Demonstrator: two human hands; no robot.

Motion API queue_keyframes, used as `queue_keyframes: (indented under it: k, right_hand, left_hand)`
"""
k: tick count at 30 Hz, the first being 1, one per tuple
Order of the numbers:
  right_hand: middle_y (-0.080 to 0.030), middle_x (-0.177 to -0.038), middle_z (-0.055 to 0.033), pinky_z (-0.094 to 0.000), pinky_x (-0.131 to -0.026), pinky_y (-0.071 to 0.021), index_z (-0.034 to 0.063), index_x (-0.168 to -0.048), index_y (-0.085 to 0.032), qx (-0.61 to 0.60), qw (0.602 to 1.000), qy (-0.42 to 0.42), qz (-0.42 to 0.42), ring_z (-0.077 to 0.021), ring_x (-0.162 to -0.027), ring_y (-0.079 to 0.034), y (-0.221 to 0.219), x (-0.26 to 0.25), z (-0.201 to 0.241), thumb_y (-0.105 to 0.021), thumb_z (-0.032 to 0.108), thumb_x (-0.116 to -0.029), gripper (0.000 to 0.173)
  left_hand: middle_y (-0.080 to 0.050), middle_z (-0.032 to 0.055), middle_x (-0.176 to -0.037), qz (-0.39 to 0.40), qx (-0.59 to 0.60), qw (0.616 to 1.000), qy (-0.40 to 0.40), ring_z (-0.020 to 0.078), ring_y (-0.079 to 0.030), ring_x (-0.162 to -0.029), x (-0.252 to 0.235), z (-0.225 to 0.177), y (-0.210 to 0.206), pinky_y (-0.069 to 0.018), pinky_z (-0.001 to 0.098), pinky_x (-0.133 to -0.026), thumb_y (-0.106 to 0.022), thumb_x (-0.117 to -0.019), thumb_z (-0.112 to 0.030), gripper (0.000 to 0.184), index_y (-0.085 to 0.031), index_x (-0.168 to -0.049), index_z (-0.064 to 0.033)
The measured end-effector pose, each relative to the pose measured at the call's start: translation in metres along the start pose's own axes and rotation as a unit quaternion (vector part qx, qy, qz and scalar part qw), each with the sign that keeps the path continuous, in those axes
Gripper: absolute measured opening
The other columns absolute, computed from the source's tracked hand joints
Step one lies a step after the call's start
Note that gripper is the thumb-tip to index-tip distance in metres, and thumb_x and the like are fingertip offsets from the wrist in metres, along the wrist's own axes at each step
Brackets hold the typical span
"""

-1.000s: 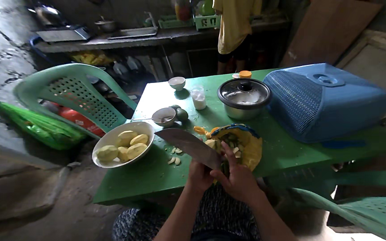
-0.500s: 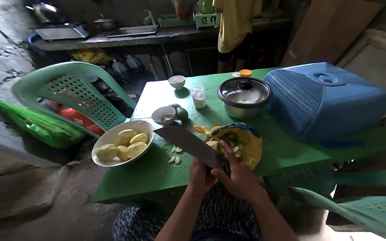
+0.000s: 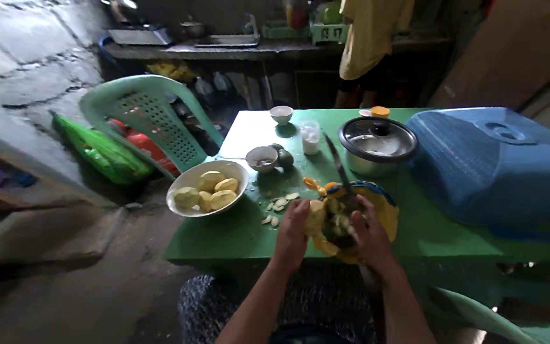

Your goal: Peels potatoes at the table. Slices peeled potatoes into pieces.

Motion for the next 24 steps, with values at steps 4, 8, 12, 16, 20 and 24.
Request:
queue_keyframes:
  k: [4,8,12,16,20,24]
  right_hand:
    - [-0.064,-0.095,-0.011,-0.0375,-0.059,-0.053,0.0128,-0.158,-0.03,0.016,1.0,-0.013,-0.022,-0.0149,-0.067,-0.058,0.007,0.004,-0.002,-0.042,0.048,-0.1066,0.064]
    - [-0.064,-0.092,-0.009,-0.0348,-0.056,-0.052,0.0136,-0.158,-0.03,0.027,0.999,-0.005,-0.04,-0.013,-0.064,-0.057,0.01,0.004,-0.003,-0.042,0.049,-0.1063,0.064]
    - [-0.062,-0.088,-0.0082,-0.0336,-0.055,-0.0516,0.0151,-0.158,-0.031,0.037,0.999,0.001,-0.038,-0.0124,-0.06,-0.055,0.007,0.001,-0.004,-0.045,0.042,-0.1073,0.059]
    - [-0.063,-0.086,-0.0072,-0.0334,-0.056,-0.0524,0.0168,-0.158,-0.031,0.043,0.998,0.007,-0.041,-0.012,-0.059,-0.056,0.007,0.002,-0.005,-0.048,0.04,-0.1068,0.058]
    - [-0.063,-0.089,-0.0058,-0.0294,-0.056,-0.0509,0.0166,-0.157,-0.032,0.03,0.997,0.023,-0.064,-0.0083,-0.061,-0.054,0.011,0.005,-0.005,-0.05,0.041,-0.1056,0.06]
    - [-0.058,-0.079,-0.0006,-0.0262,-0.051,-0.0489,0.0197,-0.158,-0.033,0.011,0.997,0.017,-0.072,-0.0062,-0.056,-0.052,0.015,0.008,-0.014,-0.049,0.039,-0.1052,0.058]
  left_hand:
    - [-0.066,0.0088,-0.112,-0.125,-0.291,0.941,-0.116,0.0154,-0.066,-0.095,-0.018,-0.067,0.08,-0.0572,0.0386,-0.084,-0.056,-0.102,-0.039,0.045,-0.055,-0.133,-0.0066]
    - [-0.065,0.024,-0.118,-0.204,-0.508,0.833,-0.083,0.0387,-0.065,-0.105,-0.05,-0.102,0.161,-0.0507,0.0612,-0.091,-0.064,-0.0975,-0.046,0.057,-0.054,-0.135,-0.0033]
    - [-0.061,0.033,-0.123,-0.193,-0.607,0.77,-0.038,0.0513,-0.06,-0.114,-0.074,-0.106,0.214,-0.0444,0.0697,-0.097,-0.068,-0.0949,-0.048,0.063,-0.056,-0.133,0.0014]
    - [-0.046,0.0364,-0.142,-0.149,-0.66,0.731,-0.087,0.0579,-0.04,-0.134,-0.07,-0.104,0.21,-0.028,0.0731,-0.11,-0.071,-0.0927,-0.043,0.066,-0.054,-0.138,0.0021]
    - [-0.062,0.0265,-0.124,0.0,-0.636,0.755,-0.156,0.0422,-0.062,-0.111,-0.016,-0.082,0.124,-0.0514,0.0599,-0.094,-0.07,-0.096,-0.032,0.048,-0.06,-0.129,0.0015]
    - [-0.071,0.0108,-0.099,0.319,-0.516,0.793,-0.064,0.021,-0.07,-0.089,0.065,0.015,0.051,-0.0593,0.0401,-0.082,-0.068,-0.0963,-0.03,0.027,-0.073,-0.106,-0.0053]
Point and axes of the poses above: each hand's wrist, its own x-axis away from the middle knuckle, its own y-axis out of the back of the hand, z = x × y, the point moved 9 cm from there along -x, towards the middle knuckle
